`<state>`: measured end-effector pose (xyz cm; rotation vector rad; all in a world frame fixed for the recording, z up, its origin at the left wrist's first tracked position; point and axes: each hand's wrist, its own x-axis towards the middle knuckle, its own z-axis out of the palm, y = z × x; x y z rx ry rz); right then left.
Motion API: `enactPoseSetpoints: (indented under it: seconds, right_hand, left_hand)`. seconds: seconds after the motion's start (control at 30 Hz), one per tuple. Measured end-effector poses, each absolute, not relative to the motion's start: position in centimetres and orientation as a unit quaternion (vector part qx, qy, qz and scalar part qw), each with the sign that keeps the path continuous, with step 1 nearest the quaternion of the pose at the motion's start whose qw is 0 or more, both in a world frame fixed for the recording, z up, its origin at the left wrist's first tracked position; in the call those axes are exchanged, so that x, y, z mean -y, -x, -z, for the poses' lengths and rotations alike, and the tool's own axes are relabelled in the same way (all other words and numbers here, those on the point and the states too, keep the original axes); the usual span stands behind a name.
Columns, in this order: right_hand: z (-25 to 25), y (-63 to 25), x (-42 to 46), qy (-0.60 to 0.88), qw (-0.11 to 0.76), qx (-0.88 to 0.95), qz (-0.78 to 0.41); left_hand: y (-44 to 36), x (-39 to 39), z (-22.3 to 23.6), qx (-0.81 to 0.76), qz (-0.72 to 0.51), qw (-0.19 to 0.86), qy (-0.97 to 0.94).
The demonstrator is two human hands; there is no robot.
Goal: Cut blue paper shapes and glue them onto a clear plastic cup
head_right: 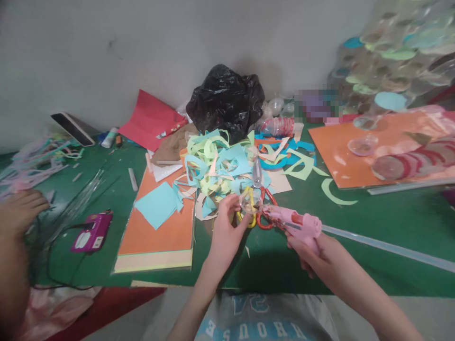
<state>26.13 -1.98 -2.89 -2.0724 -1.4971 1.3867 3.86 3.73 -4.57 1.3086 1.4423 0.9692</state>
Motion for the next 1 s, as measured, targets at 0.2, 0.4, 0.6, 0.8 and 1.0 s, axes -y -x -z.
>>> enactPoseSetpoints:
  seconds: [0.2,0.4,0.6,0.8,1.0]
  right_hand:
    - [2.3,-26.1,2.5,0.722,0.145,0.484,-0.473]
    - [1.7,-25.9,3.0,0.726,0.146,0.469,-0.481]
    - [1.7,-25.6,2.9,0.724,0.164,0.468,-0.479]
    - [1.9,-25.9,3.1,0.711,0.16,0.49,-0.478]
    - [3.0,-26.5,3.6,0.687,0.171,0.522,-0.476]
  left_hand:
    - [-3.9,-3.8,4.8,-0.6,-0.383,0.454,-0.536]
    - [-4.1,-3.8,4.9,-0.607,-0.388,0.444,-0.533]
    - [-4.1,-3.8,5.0,-0.61,-0.387,0.434,-0.539]
    - [-4.1,-3.8,5.1,-0.61,-0.385,0.43,-0.543]
    - [-4.1,-3.8,5.2,-0.606,-0.392,0.428,-0.543]
